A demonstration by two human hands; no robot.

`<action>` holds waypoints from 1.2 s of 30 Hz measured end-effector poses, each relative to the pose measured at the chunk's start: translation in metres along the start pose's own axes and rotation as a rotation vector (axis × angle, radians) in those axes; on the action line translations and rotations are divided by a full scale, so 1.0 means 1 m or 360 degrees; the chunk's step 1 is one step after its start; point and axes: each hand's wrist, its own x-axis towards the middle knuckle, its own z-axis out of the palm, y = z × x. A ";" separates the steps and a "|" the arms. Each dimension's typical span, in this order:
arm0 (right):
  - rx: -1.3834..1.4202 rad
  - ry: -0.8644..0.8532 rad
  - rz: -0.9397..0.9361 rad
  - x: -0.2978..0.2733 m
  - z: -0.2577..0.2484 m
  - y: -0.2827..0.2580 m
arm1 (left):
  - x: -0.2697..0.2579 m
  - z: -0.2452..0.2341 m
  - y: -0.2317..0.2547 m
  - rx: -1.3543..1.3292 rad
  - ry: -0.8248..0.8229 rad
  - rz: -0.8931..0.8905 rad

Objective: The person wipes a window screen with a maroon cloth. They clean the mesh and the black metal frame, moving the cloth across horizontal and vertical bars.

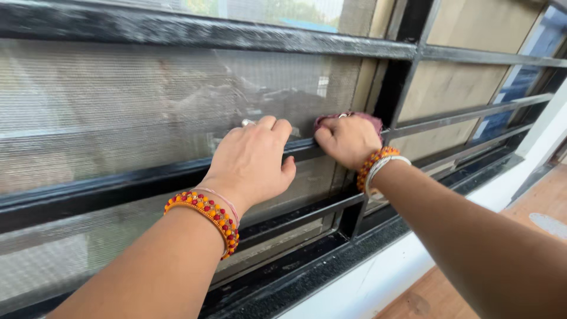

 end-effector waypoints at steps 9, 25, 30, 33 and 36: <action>0.0044 0.0150 -0.0071 -0.004 -0.003 -0.140 | -0.059 -0.070 -0.066 -0.0045 0.0074 0.0041; 0.0031 0.0175 -0.0123 -0.009 -0.004 -0.316 | -0.169 -0.158 -0.150 -0.0029 0.0273 -0.0058; 0.0066 0.0198 -0.0287 -0.010 -0.007 -0.361 | -0.183 -0.167 -0.157 -0.0071 0.0230 -0.0168; 0.0212 0.0114 -0.0243 -0.011 -0.016 -0.365 | -0.182 -0.165 -0.156 -0.0069 0.0199 -0.0258; 0.0557 0.0090 -0.0206 -0.011 -0.037 -0.348 | -0.180 -0.166 -0.152 0.0037 0.0096 -0.0250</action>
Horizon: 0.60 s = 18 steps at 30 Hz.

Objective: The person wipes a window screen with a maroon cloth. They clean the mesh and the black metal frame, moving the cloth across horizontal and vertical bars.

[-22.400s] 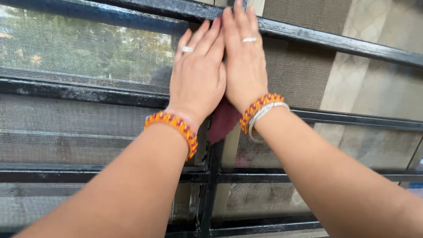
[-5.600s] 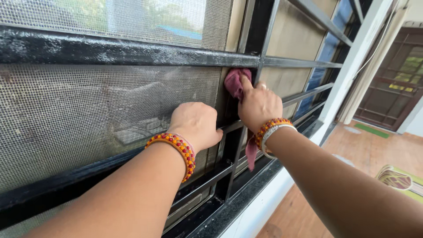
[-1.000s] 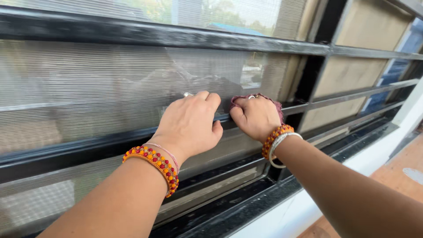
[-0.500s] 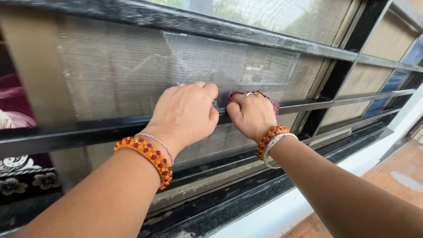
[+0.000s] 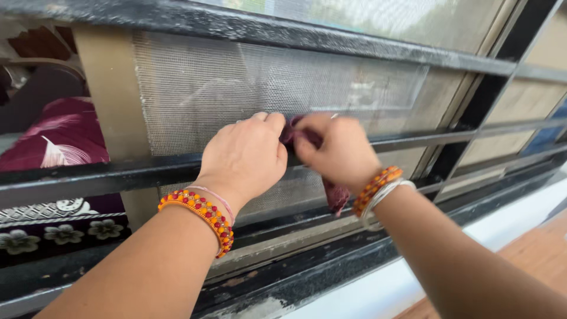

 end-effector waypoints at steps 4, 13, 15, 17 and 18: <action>-0.0047 0.0466 -0.0341 -0.006 -0.013 0.025 | -0.003 0.004 0.002 0.0098 -0.0018 0.0021; -0.0253 0.0262 0.0055 -0.011 0.023 0.049 | -0.051 -0.007 -0.014 0.0119 0.0467 0.0342; -0.0240 0.0254 0.0049 -0.011 0.025 0.040 | -0.063 -0.017 -0.027 0.0237 0.0504 0.0281; -0.0170 0.0254 0.0002 -0.009 0.029 0.024 | -0.072 -0.029 -0.043 0.0304 0.0547 0.0177; -0.0177 0.0253 0.0020 -0.008 0.032 0.012 | -0.076 -0.036 -0.052 0.0334 0.0571 0.0133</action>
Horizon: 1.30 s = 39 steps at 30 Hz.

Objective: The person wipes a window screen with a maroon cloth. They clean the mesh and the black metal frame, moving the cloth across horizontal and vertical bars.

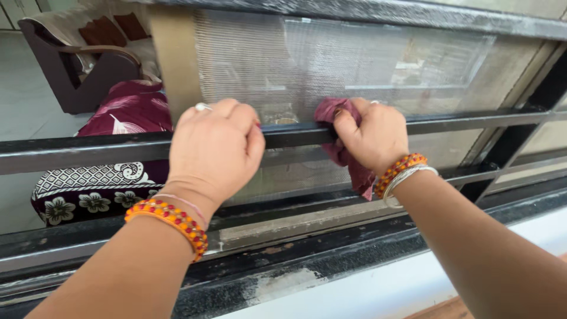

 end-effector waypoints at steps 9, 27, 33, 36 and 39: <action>0.0064 -0.0055 0.0220 0.008 0.023 -0.123 | -0.027 -0.075 -0.100 0.0278 -0.0008 -0.0256; 0.0082 -0.0225 0.0014 0.022 0.072 -0.330 | -0.042 -0.137 -0.164 -0.0409 -0.0433 -0.0756; 0.0852 -0.0607 0.0296 0.023 0.032 -0.324 | -0.035 -0.150 -0.166 -0.0688 -0.0795 -0.1042; 0.1341 -0.0678 0.0573 0.024 0.012 -0.312 | -0.030 -0.149 -0.167 -0.1162 -0.0414 -0.0742; 0.1284 -0.0650 0.0476 0.024 -0.005 -0.298 | -0.026 -0.145 -0.161 -0.1113 -0.0361 -0.0637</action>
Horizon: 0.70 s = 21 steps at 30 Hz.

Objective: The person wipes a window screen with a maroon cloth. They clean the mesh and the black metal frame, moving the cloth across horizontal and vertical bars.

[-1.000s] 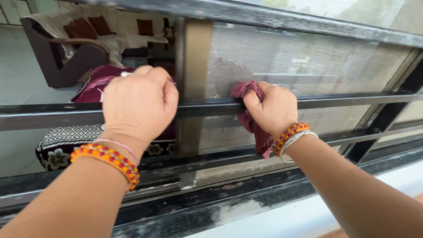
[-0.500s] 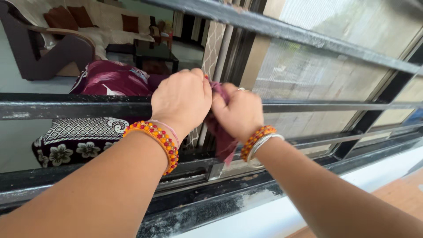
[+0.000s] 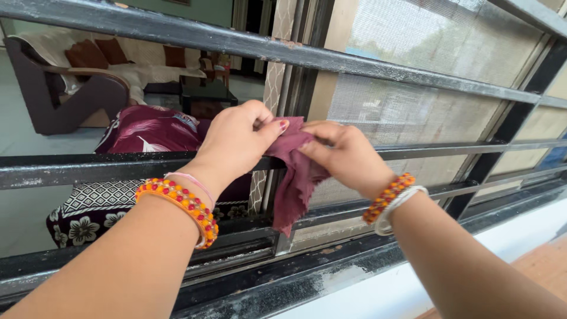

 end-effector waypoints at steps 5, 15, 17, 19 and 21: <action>0.0102 0.0031 0.0164 -0.016 -0.036 0.009 | 0.008 0.021 0.023 0.0172 -0.0028 0.0136; 0.0255 0.0554 0.0181 -0.034 -0.084 0.053 | 0.007 0.045 0.055 0.0178 -0.0355 -0.0045; 0.0221 0.0637 0.0293 -0.041 -0.092 0.056 | 0.008 0.047 0.053 0.0273 -0.0577 -0.0309; 0.0125 0.0609 0.0362 -0.050 -0.097 0.053 | 0.011 0.052 0.051 0.0262 -0.0690 -0.0524; 0.0135 0.0559 0.0481 -0.056 -0.097 0.046 | 0.013 0.057 0.046 0.0145 -0.0689 -0.0692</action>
